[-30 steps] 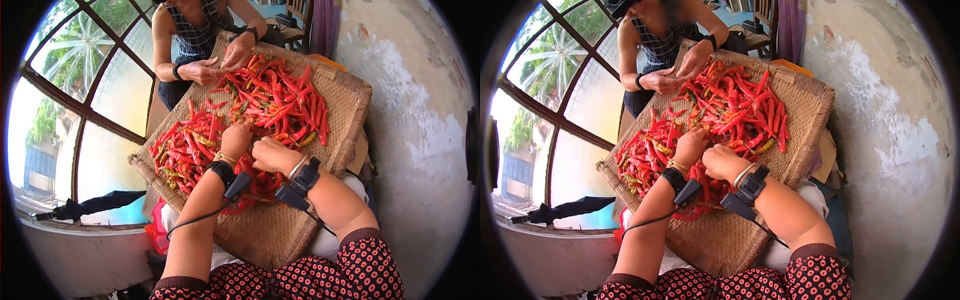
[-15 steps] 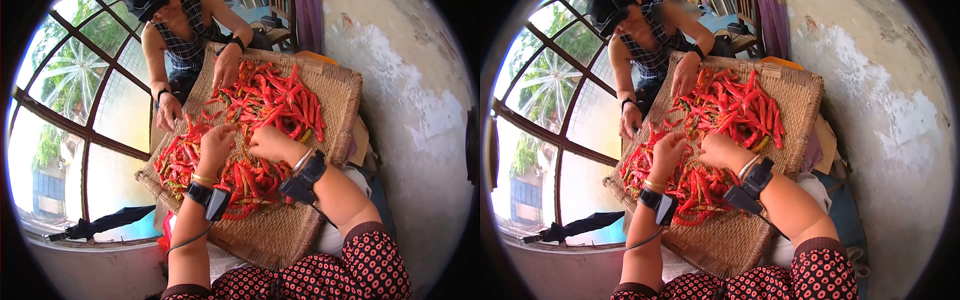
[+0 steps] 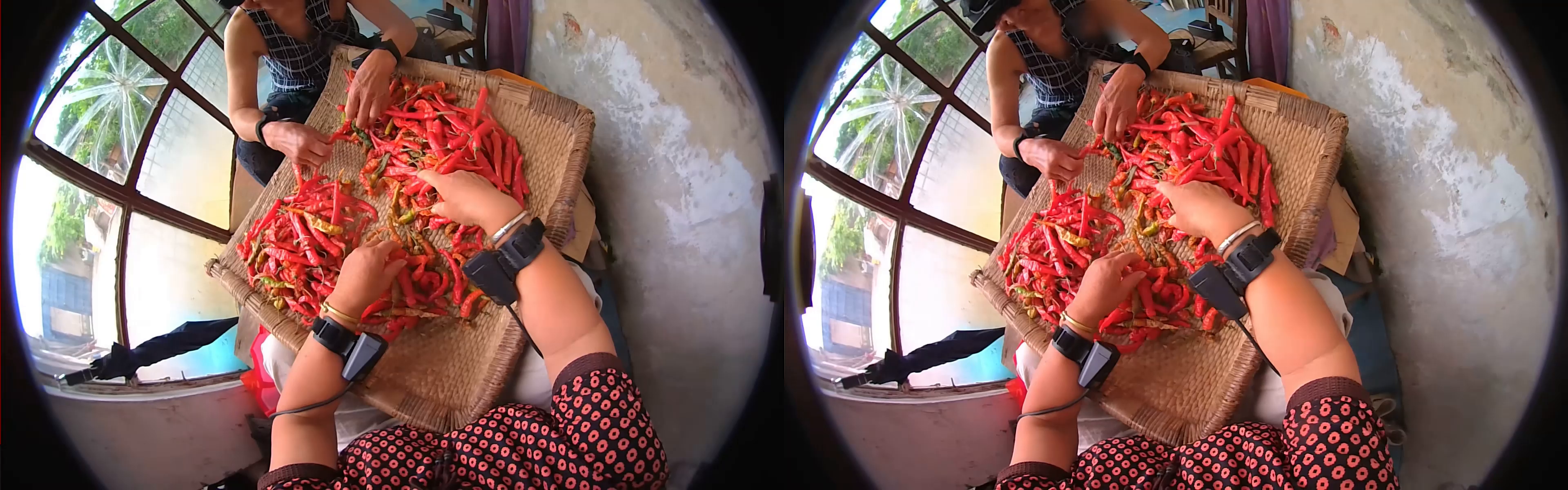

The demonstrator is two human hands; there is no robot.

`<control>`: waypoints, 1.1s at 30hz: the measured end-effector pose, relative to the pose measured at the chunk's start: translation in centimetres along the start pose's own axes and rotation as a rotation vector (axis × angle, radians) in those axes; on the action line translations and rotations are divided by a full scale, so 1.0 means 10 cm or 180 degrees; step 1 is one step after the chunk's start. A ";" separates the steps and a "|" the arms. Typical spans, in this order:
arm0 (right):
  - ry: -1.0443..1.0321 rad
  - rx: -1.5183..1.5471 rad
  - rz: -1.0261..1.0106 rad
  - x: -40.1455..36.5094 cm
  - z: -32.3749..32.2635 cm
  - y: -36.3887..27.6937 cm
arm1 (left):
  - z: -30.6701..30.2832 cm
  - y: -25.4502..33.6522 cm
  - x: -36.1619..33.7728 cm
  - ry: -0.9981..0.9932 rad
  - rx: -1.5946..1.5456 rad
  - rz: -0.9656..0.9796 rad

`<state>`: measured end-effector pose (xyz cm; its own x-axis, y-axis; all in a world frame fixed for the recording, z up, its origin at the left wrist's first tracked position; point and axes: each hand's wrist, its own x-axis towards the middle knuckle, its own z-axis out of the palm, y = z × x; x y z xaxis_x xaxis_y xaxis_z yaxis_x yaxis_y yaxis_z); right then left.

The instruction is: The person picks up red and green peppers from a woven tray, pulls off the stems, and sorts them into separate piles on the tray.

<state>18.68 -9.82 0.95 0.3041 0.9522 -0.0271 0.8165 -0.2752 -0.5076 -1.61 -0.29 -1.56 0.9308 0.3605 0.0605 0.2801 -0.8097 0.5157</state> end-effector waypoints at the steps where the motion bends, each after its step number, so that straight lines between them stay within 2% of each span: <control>1: -0.0009 -0.0021 0.0002 0.03 0.02 -0.01 | 0.01 0.00 0.00 -0.0079 0.0068 0.0010; 3: 0.0089 -0.0145 0.0229 0.11 0.10 0.03 | 0.05 -0.02 0.00 -0.0145 0.0124 0.0046; 8: 0.0431 -0.0381 0.0020 0.18 0.19 0.05 | 0.11 -0.06 0.01 -0.0146 0.0154 0.0156; 10: 0.0933 -0.0354 -0.0088 0.11 0.11 -0.05 | 0.08 -0.07 0.01 -0.0214 -0.0033 0.0089; 11: 0.0918 -0.0364 -0.0091 0.09 0.03 -0.12 | 0.06 -0.07 0.02 -0.0208 -0.0049 0.0081; 14: 0.1397 0.0109 -0.0192 0.05 -0.06 -0.19 | 0.05 -0.06 0.03 -0.0273 -0.0063 0.0067; 15: 0.1363 0.0109 -0.0191 0.05 -0.08 -0.18 | 0.05 -0.07 0.04 -0.0273 -0.0019 0.0082; 18: 0.2072 0.0531 -0.0806 0.07 -0.18 -0.19 | 0.06 -0.05 0.04 -0.0272 0.0103 0.0109; 19: 0.2042 0.0538 -0.0802 0.09 -0.20 -0.19 | 0.06 -0.03 0.04 -0.0267 0.0203 0.0152; 21: 0.2765 0.0582 -0.1095 0.14 -0.23 -0.19 | 0.07 0.01 0.03 -0.0287 0.0182 0.0086; 23: 0.2809 0.0600 -0.0911 0.23 -0.16 -0.08 | 0.08 0.02 0.03 -0.0226 0.0249 0.0236; 25: 0.2837 0.0371 -0.0204 0.27 -0.10 -0.03 | 0.06 0.10 0.01 -0.0213 0.0282 0.0306; 26: 0.2443 0.0274 -0.0140 0.24 -0.08 0.01 | 0.05 0.13 0.00 -0.0194 0.0315 0.0386; 27: 0.2431 0.0279 -0.0140 0.21 -0.08 -0.03 | 0.06 0.15 -0.01 -0.0199 0.0311 0.0374; 30: 0.1420 0.0160 -0.0432 0.12 -0.05 -0.13 | 0.09 0.14 -0.01 -0.0199 0.0511 0.0359; 31: 0.1410 0.0152 -0.0445 0.10 -0.01 -0.13 | 0.12 0.11 0.00 -0.0093 0.0447 0.0520; 33: -0.0074 0.0048 -0.0858 0.06 0.07 -0.14 | 0.11 0.08 0.01 0.0025 0.0392 0.0681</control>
<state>17.33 -8.77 1.05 0.0654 0.9937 0.0911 0.8589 -0.0096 -0.5120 -1.03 -1.41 -2.10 0.9702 0.1781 0.1640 0.1039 -0.9181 0.3825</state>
